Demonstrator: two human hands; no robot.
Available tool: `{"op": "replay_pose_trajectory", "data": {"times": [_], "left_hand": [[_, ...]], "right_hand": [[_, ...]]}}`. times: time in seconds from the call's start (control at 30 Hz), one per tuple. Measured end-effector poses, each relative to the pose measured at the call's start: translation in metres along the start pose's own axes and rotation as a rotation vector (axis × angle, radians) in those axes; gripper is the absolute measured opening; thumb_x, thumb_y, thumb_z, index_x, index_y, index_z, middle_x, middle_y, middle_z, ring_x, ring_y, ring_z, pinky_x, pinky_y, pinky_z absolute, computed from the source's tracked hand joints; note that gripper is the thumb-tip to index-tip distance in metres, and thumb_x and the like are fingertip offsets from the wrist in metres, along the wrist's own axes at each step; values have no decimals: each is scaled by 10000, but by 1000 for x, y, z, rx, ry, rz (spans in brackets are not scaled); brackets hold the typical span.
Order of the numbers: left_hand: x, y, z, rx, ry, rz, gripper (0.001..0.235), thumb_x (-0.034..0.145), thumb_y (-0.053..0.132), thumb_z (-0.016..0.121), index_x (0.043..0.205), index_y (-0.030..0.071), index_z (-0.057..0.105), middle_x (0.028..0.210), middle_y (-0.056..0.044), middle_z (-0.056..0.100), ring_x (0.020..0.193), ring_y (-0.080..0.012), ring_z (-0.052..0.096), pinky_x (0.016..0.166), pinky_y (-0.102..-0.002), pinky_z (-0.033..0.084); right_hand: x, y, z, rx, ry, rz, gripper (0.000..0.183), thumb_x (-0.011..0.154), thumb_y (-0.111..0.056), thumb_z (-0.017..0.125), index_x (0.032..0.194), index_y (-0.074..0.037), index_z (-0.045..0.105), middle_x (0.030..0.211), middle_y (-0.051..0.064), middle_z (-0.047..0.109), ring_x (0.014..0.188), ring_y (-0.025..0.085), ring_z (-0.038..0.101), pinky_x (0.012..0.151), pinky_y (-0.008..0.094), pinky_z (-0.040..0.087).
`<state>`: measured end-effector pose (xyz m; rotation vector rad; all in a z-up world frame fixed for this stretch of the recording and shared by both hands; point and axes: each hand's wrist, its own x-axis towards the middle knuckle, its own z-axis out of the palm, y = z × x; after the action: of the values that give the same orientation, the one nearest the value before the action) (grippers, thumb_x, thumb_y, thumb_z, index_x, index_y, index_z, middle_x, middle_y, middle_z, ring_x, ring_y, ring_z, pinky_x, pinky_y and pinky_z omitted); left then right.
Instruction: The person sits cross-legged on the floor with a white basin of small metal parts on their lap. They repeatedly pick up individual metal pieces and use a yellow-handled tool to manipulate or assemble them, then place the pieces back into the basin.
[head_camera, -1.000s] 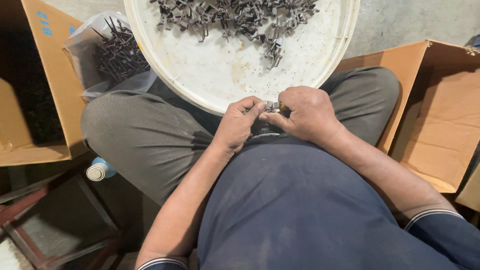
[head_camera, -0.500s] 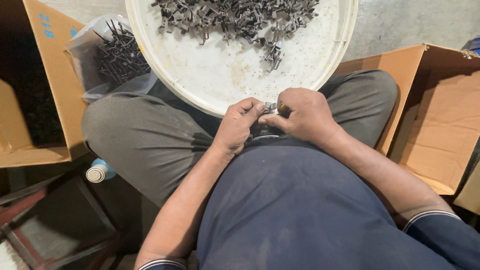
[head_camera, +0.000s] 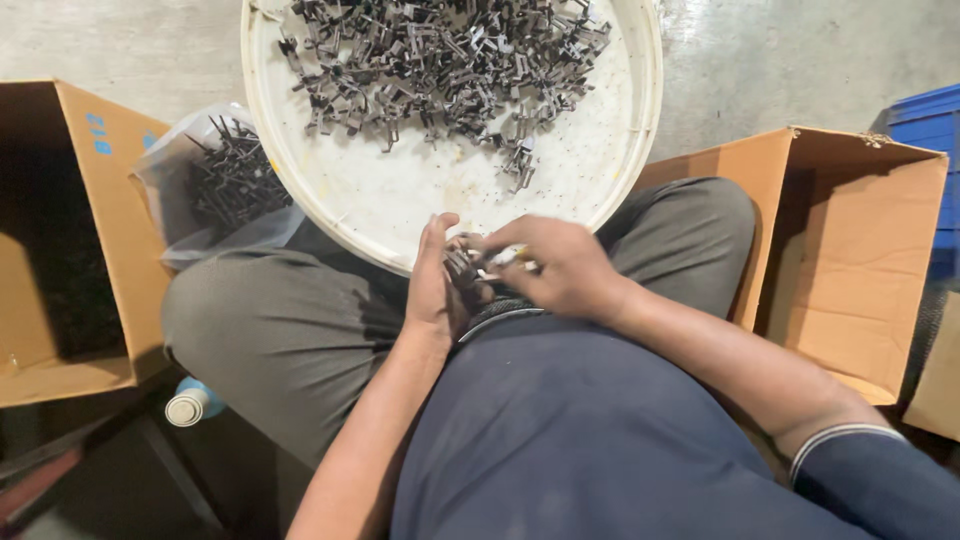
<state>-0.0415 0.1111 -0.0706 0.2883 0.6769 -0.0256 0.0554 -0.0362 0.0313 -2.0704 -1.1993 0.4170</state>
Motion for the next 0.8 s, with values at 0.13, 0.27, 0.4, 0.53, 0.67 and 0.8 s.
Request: {"op": "replay_pose_trajectory", "data": {"times": [0.13, 0.27, 0.4, 0.53, 0.67, 0.8], "left_hand": [[-3, 5, 3, -90, -88, 91, 415, 991, 475, 545, 1253, 156, 501, 930, -66, 635, 716, -211, 678, 438, -350, 522], [-3, 4, -6, -4, -43, 237, 277, 975, 222, 669, 1205, 154, 532, 939, -50, 622, 742, -188, 657, 449, -338, 513], [6, -1, -5, 93, -53, 271, 186, 971, 30, 718, 1103, 69, 592, 911, -115, 613, 747, -210, 647, 490, -347, 533], [8, -7, -5, 148, -75, 248, 191, 880, -23, 716, 969, 94, 594, 963, -20, 656, 825, -142, 687, 585, -350, 611], [9, -8, -12, 206, -129, 249, 223, 891, -28, 766, 858, 58, 563, 888, -23, 651, 773, -137, 660, 582, -357, 607], [13, -11, -16, 370, -40, 212, 292, 972, 67, 797, 815, 43, 551, 775, -75, 625, 650, -165, 604, 492, -321, 525]], "right_hand": [[6, 5, -1, -25, -12, 71, 343, 871, -131, 728, 1209, -81, 696, 1078, 105, 714, 846, 263, 697, 751, 340, 553], [23, 45, -20, -145, 181, 419, 280, 914, -196, 755, 1173, -94, 715, 976, 81, 740, 782, 293, 700, 728, 369, 548], [22, 78, -20, -363, 124, 223, 219, 909, -208, 772, 1112, -129, 750, 914, 85, 702, 812, 293, 695, 723, 391, 542], [22, 88, 5, -510, 66, 32, 235, 855, -180, 762, 1087, -140, 764, 873, 86, 658, 801, 297, 685, 700, 417, 540], [32, 90, 15, -557, 16, 25, 188, 849, -163, 746, 1036, -147, 759, 906, 68, 662, 823, 288, 692, 709, 416, 541], [21, 87, 6, -390, 81, 74, 121, 901, -170, 772, 1011, -126, 743, 933, 71, 684, 830, 258, 691, 733, 386, 549]]}}
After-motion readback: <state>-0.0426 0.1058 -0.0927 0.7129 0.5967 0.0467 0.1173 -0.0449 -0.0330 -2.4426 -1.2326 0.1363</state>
